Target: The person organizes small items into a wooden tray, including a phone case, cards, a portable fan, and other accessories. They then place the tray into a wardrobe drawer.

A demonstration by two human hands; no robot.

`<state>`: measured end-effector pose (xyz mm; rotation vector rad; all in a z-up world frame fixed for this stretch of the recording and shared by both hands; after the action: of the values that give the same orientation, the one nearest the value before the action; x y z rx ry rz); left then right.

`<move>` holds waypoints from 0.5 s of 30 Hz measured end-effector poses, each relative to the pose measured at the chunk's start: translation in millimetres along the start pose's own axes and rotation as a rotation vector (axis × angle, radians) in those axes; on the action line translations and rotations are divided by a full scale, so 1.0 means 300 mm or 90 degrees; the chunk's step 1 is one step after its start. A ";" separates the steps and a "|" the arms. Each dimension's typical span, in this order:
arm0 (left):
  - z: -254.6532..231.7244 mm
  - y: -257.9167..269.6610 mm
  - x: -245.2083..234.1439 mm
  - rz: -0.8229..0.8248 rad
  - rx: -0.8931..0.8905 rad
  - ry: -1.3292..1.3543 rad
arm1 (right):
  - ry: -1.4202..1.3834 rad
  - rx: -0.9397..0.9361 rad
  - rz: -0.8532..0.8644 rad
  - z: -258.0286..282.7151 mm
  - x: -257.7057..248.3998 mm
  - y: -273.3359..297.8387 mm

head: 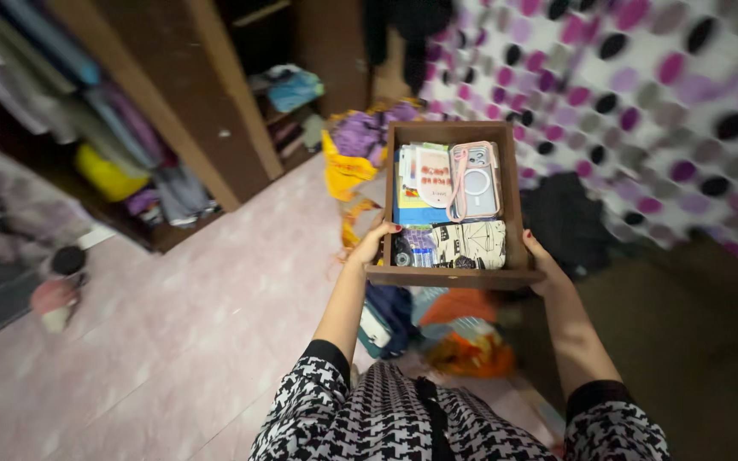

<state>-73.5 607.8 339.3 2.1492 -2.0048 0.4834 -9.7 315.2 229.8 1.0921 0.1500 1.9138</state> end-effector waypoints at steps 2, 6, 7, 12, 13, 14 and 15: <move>-0.072 0.025 -0.135 -0.046 -0.031 0.048 | 0.038 -0.034 0.073 0.023 0.164 -0.112; -0.351 0.043 -0.349 -0.133 0.030 -0.075 | -0.015 -0.018 0.204 0.005 0.464 -0.356; -0.399 0.056 -0.413 -0.170 0.003 -0.143 | -0.046 -0.006 0.230 -0.012 0.529 -0.418; -0.597 0.052 -0.648 -0.266 -0.004 -0.218 | -0.050 0.030 0.250 -0.024 0.798 -0.684; -0.624 0.044 -0.683 -0.273 0.002 -0.212 | -0.049 0.041 0.274 -0.017 0.854 -0.715; -0.646 0.040 -0.717 -0.280 0.007 -0.206 | -0.037 0.034 0.256 -0.013 0.888 -0.746; -0.661 0.034 -0.758 -0.294 0.002 -0.215 | -0.024 0.022 0.238 0.006 0.926 -0.773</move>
<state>-119.0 886.5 445.9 2.7290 -1.5471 0.0562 83.4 659.4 291.8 1.2467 -0.0469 2.2248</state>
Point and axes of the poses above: each hand's wrist, its own y-axis away from the middle knuckle, its own x-axis out of the palm, z = x × y, the point moved 10 cm from there along -y, towards the middle knuckle, and after that the axes turned 14 degrees about x, right-handed, at the moved point
